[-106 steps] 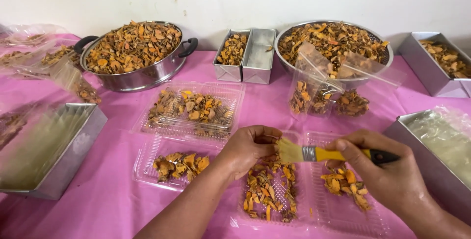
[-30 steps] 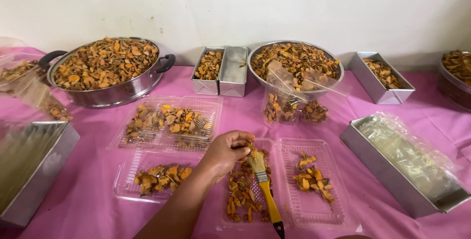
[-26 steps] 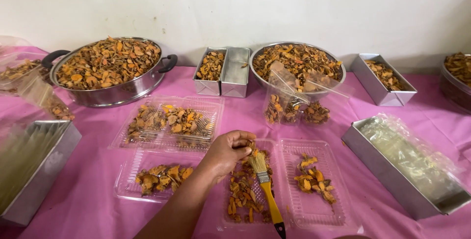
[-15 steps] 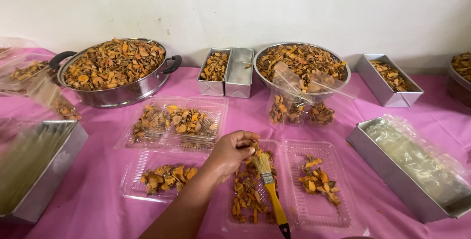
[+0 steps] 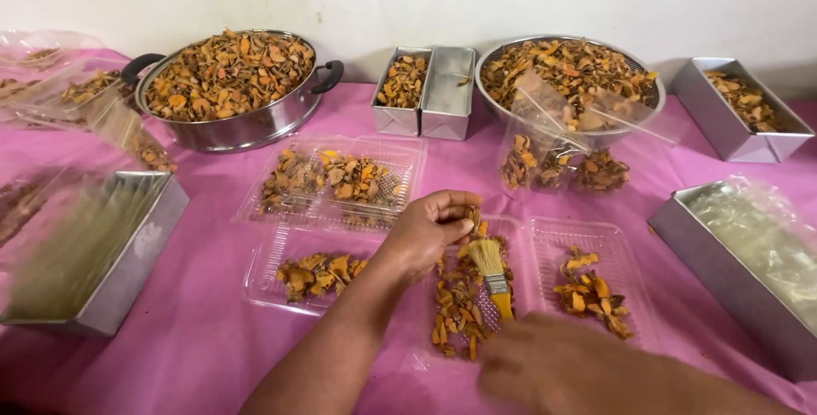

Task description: Packaging dried herbal or tea material into small plastic containers using hands and a brush for organization.

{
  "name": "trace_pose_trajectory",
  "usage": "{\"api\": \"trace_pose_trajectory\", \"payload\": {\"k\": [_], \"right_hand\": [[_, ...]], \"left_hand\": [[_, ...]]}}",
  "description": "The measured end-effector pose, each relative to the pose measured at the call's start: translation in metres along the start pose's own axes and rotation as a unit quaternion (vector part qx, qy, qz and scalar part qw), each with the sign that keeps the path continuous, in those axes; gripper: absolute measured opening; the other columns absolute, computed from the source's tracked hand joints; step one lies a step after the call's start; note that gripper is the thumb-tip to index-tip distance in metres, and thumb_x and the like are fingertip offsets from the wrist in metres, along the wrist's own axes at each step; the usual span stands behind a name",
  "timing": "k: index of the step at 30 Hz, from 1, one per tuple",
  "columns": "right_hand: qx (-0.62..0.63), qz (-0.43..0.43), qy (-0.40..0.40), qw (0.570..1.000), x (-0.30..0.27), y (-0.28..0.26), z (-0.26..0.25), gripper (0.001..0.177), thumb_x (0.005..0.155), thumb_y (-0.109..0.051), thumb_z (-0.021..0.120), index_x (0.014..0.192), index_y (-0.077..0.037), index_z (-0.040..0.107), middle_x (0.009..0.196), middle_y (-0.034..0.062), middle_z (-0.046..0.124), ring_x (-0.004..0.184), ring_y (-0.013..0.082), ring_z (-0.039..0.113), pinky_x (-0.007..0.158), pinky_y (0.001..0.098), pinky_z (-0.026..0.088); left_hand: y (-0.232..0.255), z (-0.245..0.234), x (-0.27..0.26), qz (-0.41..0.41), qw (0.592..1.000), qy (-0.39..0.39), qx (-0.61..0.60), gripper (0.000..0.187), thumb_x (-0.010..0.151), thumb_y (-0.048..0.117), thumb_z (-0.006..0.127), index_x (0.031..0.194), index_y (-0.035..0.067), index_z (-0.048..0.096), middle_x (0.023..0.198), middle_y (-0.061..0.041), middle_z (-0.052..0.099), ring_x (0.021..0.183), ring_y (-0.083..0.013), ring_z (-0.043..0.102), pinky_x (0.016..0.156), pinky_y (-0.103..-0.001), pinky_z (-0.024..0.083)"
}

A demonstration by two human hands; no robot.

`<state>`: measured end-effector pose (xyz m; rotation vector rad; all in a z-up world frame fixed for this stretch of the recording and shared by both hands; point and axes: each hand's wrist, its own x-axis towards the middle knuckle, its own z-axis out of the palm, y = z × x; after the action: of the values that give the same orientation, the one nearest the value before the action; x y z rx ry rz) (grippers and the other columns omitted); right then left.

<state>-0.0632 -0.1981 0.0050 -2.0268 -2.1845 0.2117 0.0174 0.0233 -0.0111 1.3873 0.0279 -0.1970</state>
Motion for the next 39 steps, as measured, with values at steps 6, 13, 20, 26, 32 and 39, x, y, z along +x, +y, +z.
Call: {"api": "trace_pose_trajectory", "payload": {"k": [6, 13, 20, 26, 32, 39], "right_hand": [[-0.048, 0.276, -0.114, 0.953, -0.023, 0.036, 0.027, 0.037, 0.096, -0.003, 0.057, 0.132, -0.011, 0.061, 0.14, 0.0162, 0.048, 0.123, 0.036, 0.049, 0.094, 0.0549, 0.043], [-0.05, 0.181, -0.041, 0.981, -0.024, 0.046, 0.04, 0.044, 0.099, -0.051, 0.07, 0.127, -0.017, 0.069, 0.157, 0.0278, 0.029, 0.108, 0.0443, 0.057, 0.088, 0.0563, 0.04], [0.055, 0.157, 0.09, 0.982, -0.042, 0.033, 0.002, 0.05, 0.072, 0.01, 0.055, 0.118, -0.01, 0.056, 0.163, 0.025, 0.035, 0.134, 0.0427, 0.054, 0.095, 0.0537, 0.05], [0.128, 0.271, 0.344, 0.89, -0.061, 0.001, -0.05, 0.029, 0.081, -0.006, 0.069, 0.108, -0.011, 0.078, 0.131, -0.0002, 0.081, 0.103, 0.0054, 0.088, 0.052, 0.0118, 0.073], [0.279, 0.328, 0.409, 0.804, -0.051, 0.022, -0.048, 0.02, 0.087, -0.006, 0.067, 0.104, -0.005, 0.077, 0.117, 0.0079, 0.086, 0.108, 0.0169, 0.08, 0.084, 0.0304, 0.064], [0.229, 0.32, 0.426, 0.814, -0.056, 0.029, -0.057, 0.025, 0.089, -0.003, 0.064, 0.111, -0.009, 0.075, 0.122, 0.0046, 0.082, 0.085, 0.0114, 0.075, 0.063, 0.0255, 0.055]], "left_hand": [[0.0, 0.006, -0.002, 0.006, 0.999, 0.019, -0.034, 0.039, 0.092, -0.018, 0.062, 0.125, 0.001, 0.071, 0.097, -0.01, 0.071, 0.083, -0.0151, 0.065, 0.073, -0.023, 0.057], [-0.003, 0.003, -0.001, -0.012, 0.999, 0.017, -0.028, 0.039, 0.092, -0.018, 0.062, 0.124, 0.002, 0.071, 0.101, -0.01, 0.071, 0.09, -0.0154, 0.066, 0.078, -0.023, 0.057], [0.011, 0.008, -0.009, -0.02, 0.998, 0.039, 0.036, 0.04, 0.092, -0.015, 0.063, 0.125, 0.007, 0.072, 0.102, -0.008, 0.072, 0.09, -0.0145, 0.066, 0.081, -0.024, 0.059], [0.005, 0.004, -0.006, -0.012, 0.999, 0.038, 0.025, 0.039, 0.091, -0.01, 0.066, 0.126, 0.005, 0.072, 0.097, -0.009, 0.072, 0.088, -0.018, 0.066, 0.082, -0.03, 0.058], [-0.034, -0.003, 0.018, 0.038, 0.994, 0.004, -0.102, 0.038, 0.086, -0.02, 0.067, 0.119, -0.001, 0.073, 0.085, -0.007, 0.069, 0.077, -0.0126, 0.063, 0.074, -0.025, 0.055], [-0.028, 0.001, 0.017, -0.016, 0.996, 0.012, -0.085, 0.043, 0.08, -0.023, 0.07, 0.119, -0.004, 0.072, 0.096, -0.014, 0.074, 0.09, -0.0235, 0.073, 0.083, -0.038, 0.065]]}}
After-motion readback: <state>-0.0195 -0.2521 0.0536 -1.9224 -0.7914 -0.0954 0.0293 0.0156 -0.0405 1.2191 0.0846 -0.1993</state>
